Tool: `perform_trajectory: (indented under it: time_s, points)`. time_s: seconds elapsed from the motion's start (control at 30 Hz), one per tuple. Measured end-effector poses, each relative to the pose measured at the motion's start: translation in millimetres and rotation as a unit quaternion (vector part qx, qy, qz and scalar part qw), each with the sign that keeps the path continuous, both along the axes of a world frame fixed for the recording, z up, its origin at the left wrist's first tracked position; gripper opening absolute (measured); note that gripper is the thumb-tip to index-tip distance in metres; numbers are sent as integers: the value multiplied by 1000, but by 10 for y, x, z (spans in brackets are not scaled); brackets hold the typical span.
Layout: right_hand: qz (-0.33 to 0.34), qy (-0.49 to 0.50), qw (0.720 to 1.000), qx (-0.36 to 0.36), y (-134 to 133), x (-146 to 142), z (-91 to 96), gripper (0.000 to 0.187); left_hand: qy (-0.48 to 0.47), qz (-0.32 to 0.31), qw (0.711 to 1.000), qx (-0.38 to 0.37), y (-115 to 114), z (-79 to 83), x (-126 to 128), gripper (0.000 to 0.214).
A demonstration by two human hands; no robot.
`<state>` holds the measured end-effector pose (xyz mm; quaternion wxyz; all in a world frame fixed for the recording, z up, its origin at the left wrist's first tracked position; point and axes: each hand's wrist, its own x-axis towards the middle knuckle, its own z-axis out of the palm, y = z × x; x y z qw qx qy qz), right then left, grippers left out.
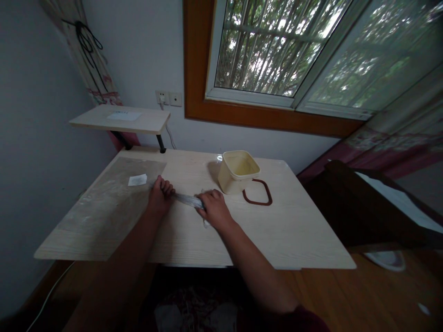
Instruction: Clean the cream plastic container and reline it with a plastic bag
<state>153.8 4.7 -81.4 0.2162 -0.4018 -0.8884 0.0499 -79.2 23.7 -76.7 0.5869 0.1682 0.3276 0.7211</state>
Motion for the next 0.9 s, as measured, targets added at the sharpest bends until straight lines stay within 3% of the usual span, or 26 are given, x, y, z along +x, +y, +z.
perform_trajectory:
  time_s: [0.3, 0.5, 0.63, 0.77, 0.9]
  points:
    - [76, 99, 992, -1, -133, 382, 94, 38, 14, -11, 1000, -2, -12, -14, 4, 41]
    - [77, 198, 977, 19, -315, 922, 314, 30, 13, -16, 1000, 18, -46, 17, -18, 28]
    - [-6, 241, 968, 76, -446, 1421, 519, 27, 39, -16, 999, 18, -61, 27, 3, 28]
    - [-190, 188, 956, 121, -414, 1966, 665, 24, 73, -23, 997, 7, -58, 7, 35, 30]
    - [-375, 59, 907, 185, -153, 2456, 684, 35, 115, -17, 993, -1, -43, -45, 65, 27]
